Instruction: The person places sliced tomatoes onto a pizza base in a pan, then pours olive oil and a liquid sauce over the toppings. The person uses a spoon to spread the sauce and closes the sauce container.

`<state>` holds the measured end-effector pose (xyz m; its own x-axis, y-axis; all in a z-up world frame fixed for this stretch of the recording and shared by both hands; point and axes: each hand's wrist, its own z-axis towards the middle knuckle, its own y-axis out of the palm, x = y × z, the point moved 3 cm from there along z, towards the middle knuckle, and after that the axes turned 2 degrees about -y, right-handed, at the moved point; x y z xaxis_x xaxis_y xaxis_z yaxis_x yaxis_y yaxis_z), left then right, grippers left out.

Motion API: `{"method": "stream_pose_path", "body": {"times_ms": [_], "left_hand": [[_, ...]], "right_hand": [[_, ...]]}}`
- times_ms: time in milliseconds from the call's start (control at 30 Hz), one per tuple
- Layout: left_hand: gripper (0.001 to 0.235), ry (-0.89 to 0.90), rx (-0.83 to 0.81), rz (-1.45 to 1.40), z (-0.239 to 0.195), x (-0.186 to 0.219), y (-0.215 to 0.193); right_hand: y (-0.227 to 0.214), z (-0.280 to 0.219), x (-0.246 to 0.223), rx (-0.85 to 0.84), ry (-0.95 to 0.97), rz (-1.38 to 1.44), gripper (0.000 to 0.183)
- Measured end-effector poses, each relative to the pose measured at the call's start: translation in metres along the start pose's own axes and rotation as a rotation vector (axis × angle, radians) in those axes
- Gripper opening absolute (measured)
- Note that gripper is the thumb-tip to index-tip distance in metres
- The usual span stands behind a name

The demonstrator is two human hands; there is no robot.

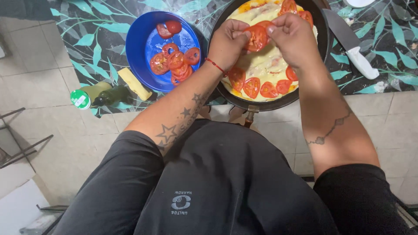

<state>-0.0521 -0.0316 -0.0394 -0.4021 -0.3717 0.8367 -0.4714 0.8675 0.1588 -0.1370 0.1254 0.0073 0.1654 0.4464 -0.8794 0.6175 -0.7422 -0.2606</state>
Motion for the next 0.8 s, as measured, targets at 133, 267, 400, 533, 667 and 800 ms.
{"method": "stream_pose_path", "body": {"times_ms": [133, 267, 400, 533, 667, 800], "left_hand": [[0.009, 0.06, 0.075, 0.071, 0.001, 0.004, -0.008], [0.006, 0.1, 0.094, 0.157, -0.006, 0.019, -0.015], [0.008, 0.145, 0.156, 0.446, -0.003, 0.025, -0.025], [0.005, 0.221, 0.157, 0.576, 0.008, 0.029, -0.024], [0.009, 0.311, 0.144, 0.655, 0.039, 0.026, -0.016], [0.025, 0.312, 0.187, 1.04, 0.053, 0.031, -0.012]], "right_hand": [[-0.008, 0.023, 0.006, 0.123, -0.102, -0.25, 0.008], [-0.005, 0.047, 0.022, 0.213, -0.359, -0.531, 0.005], [0.001, 0.053, 0.023, 0.348, -0.535, -0.955, 0.029], [0.001, 0.047, 0.025, 0.404, -0.543, -0.99, 0.044], [0.003, 0.026, 0.004, 0.3, -0.628, -0.811, 0.015], [0.011, 0.012, 0.01, 0.157, -0.597, -0.867, 0.008]]}}
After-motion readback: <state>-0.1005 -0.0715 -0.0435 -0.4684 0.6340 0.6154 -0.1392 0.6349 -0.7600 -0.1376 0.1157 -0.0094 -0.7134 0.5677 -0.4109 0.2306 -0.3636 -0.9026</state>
